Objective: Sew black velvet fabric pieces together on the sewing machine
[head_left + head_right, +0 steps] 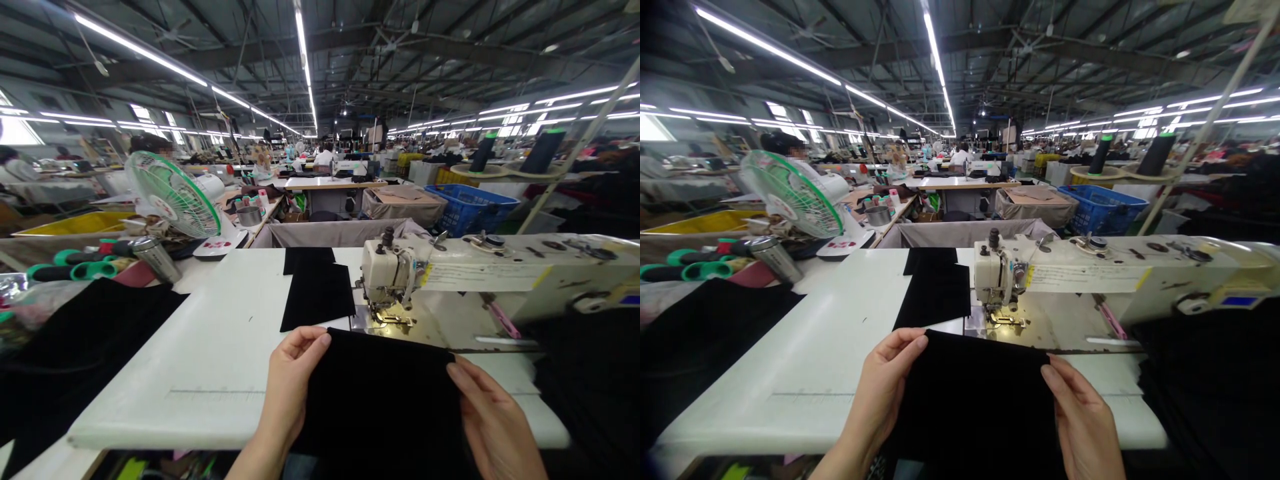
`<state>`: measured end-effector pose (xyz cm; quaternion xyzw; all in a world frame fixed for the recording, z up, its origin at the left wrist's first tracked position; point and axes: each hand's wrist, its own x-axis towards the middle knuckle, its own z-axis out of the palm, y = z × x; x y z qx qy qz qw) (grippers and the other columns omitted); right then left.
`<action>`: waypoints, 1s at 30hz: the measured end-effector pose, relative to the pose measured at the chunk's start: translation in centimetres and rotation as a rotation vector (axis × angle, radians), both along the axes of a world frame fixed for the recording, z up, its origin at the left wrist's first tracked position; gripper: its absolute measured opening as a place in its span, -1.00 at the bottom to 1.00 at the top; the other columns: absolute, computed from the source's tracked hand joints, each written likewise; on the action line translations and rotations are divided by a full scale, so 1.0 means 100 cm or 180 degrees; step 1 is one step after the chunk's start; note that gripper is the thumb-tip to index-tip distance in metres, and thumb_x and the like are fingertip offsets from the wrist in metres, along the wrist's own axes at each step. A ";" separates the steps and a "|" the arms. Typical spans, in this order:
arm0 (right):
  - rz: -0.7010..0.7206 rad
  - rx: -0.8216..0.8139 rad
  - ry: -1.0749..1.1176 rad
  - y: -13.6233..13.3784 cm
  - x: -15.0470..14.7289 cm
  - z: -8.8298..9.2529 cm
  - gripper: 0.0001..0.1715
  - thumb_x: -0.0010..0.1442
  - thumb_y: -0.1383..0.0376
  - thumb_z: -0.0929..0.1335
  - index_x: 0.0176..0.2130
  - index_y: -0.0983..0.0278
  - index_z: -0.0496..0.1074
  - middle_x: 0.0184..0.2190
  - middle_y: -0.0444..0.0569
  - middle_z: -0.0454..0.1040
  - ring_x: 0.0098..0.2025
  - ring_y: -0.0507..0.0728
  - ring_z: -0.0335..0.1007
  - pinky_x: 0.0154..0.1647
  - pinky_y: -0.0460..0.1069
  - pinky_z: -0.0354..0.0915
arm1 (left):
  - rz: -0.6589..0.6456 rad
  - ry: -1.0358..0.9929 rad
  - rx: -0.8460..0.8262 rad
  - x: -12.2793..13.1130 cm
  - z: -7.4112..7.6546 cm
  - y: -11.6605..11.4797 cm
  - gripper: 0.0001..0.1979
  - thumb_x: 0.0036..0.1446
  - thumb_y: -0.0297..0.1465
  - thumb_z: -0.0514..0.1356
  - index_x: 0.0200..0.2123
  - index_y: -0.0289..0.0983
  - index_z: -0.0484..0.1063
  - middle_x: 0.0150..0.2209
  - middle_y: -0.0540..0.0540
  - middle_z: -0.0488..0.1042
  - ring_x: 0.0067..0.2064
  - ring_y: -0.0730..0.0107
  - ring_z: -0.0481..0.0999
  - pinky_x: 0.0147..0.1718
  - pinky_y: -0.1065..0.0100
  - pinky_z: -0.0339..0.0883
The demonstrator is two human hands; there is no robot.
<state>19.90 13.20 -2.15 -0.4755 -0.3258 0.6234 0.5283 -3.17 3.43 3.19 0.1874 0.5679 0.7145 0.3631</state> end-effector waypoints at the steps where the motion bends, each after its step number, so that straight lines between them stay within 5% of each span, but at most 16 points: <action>1: 0.0001 -0.0011 0.0018 -0.001 0.000 0.001 -0.48 -0.26 0.10 0.66 -0.26 0.21 0.65 -0.25 -0.10 0.65 -0.15 0.11 0.55 -0.20 -0.20 0.48 | 0.0021 0.0023 0.0007 0.000 0.000 0.000 -0.69 -0.15 -0.21 0.50 -0.39 -0.28 0.59 -0.39 -0.02 0.58 -0.34 0.49 0.47 -0.29 0.49 0.33; 6: -0.0012 0.0021 -0.0064 -0.002 0.000 -0.002 -0.44 -0.30 0.10 0.67 -0.27 0.23 0.64 -0.28 -0.09 0.64 -0.19 0.08 0.53 -0.22 -0.21 0.45 | 0.0181 0.0242 0.0038 -0.005 -0.005 -0.001 -0.66 -0.17 -0.18 0.50 -0.40 -0.29 0.58 -0.41 -0.03 0.57 -0.33 0.47 0.47 -0.28 0.49 0.33; 14: 0.0140 0.1109 -0.0614 -0.005 -0.005 0.015 -0.69 -0.05 0.09 0.57 -0.39 0.26 0.61 -0.23 0.02 0.62 -0.17 0.20 0.53 -0.07 0.06 0.45 | 0.0647 -0.0071 -0.0072 -0.009 0.003 0.003 -0.57 -0.53 -0.37 0.55 -0.46 -0.26 0.54 -0.46 0.05 0.56 -0.39 0.54 0.49 -0.40 0.63 0.37; 24: 0.0206 0.0846 -0.0017 -0.004 -0.013 0.024 -0.68 -0.09 0.11 0.58 -0.43 0.25 0.53 -0.37 -0.07 0.56 -0.27 0.11 0.45 -0.17 0.00 0.37 | 0.0635 -0.0092 -0.0241 -0.018 -0.009 -0.004 -0.67 -0.41 -0.39 0.51 -0.48 -0.21 0.52 -0.43 0.07 0.58 -0.38 0.53 0.54 -0.38 0.67 0.47; 30: 0.0255 0.0875 -0.0061 0.007 -0.014 0.019 -0.70 -0.06 0.17 0.54 -0.39 0.26 0.46 -0.38 -0.11 0.49 -0.29 0.08 0.39 -0.19 -0.02 0.33 | 0.0537 0.0035 -0.0319 -0.015 -0.004 -0.004 -0.59 -0.53 -0.39 0.54 -0.50 -0.20 0.49 -0.44 0.09 0.55 -0.35 0.52 0.53 -0.36 0.66 0.44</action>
